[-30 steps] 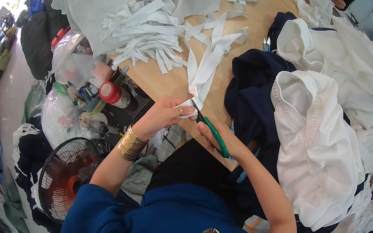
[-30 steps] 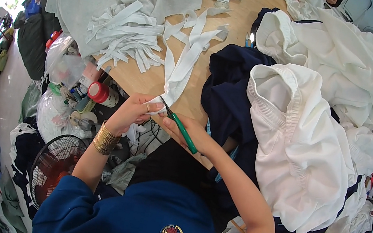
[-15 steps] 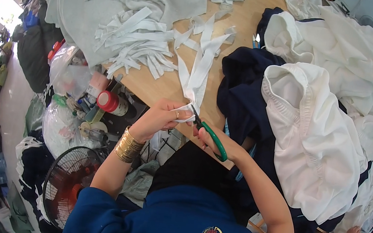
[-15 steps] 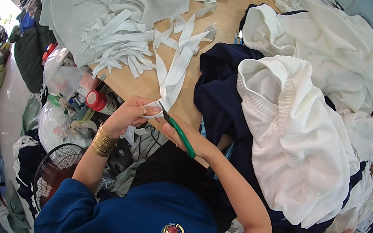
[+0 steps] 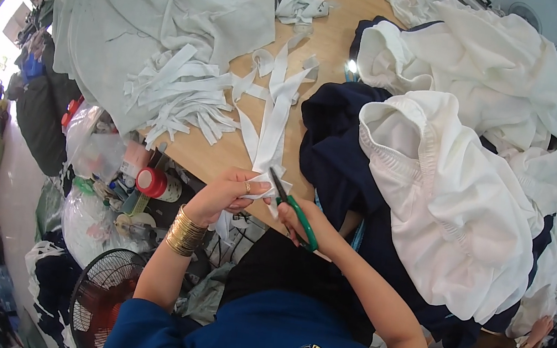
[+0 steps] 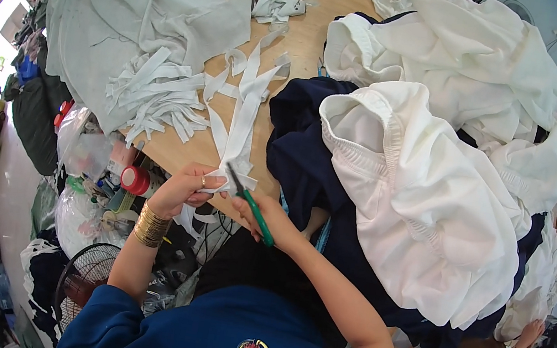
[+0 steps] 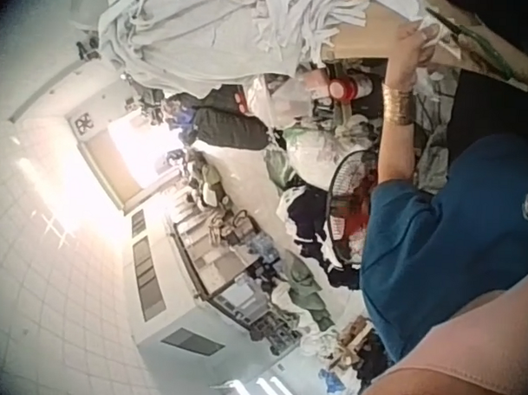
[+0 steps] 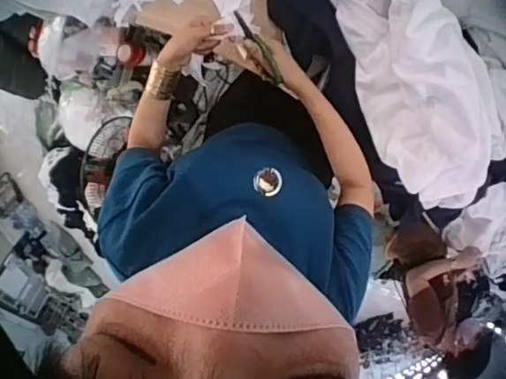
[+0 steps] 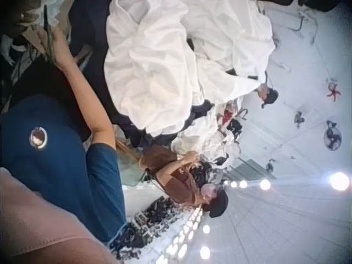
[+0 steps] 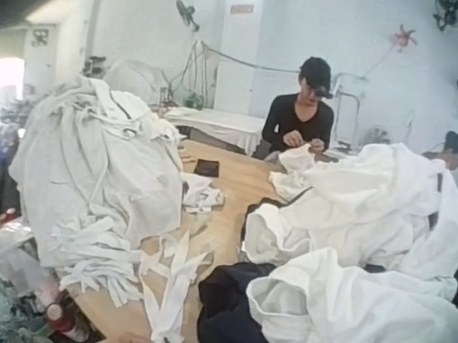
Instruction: Cutting fabric strips and inspecting garments in a textile factory.
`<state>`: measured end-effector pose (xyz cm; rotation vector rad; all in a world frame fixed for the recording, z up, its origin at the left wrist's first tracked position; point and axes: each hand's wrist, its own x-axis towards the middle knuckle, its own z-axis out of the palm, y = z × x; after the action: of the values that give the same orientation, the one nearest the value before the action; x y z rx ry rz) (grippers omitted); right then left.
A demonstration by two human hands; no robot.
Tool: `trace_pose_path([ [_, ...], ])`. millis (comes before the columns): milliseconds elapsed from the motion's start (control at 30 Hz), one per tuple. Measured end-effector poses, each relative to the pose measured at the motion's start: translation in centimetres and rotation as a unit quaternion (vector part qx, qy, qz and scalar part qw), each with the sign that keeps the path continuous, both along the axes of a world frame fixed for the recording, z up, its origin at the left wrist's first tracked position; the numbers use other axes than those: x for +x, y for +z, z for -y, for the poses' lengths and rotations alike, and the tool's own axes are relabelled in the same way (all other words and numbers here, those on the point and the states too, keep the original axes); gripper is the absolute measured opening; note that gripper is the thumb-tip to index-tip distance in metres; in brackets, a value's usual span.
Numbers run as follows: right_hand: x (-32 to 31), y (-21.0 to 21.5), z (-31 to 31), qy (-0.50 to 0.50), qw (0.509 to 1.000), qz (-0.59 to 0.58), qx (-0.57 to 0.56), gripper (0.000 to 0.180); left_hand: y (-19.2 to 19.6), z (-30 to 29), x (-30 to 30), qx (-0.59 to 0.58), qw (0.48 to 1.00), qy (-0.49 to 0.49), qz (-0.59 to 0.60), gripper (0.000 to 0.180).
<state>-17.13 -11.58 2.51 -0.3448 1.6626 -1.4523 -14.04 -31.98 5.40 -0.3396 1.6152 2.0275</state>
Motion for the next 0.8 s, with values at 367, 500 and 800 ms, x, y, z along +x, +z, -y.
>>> trace_pose_path([
  [367, 1.6, -0.6, -4.5, -0.039, 0.999, 0.010, -0.032, 0.035, 8.7, 20.0, -11.4, -0.585, 0.800, 0.019, -0.132, 0.033],
  [500, 1.2, 0.4, -3.1, -0.021, 0.998, -0.020, -0.056, 0.043, 4.8, 23.8, -15.7, -0.663, 0.674, 0.059, -0.319, 0.028],
  [800, 1.6, -0.1, -3.6, -0.195, 0.967, -0.154, 0.057, 0.025, 2.4, 6.9, -7.9, -0.460, 0.842, -0.189, -0.207, 0.019],
])
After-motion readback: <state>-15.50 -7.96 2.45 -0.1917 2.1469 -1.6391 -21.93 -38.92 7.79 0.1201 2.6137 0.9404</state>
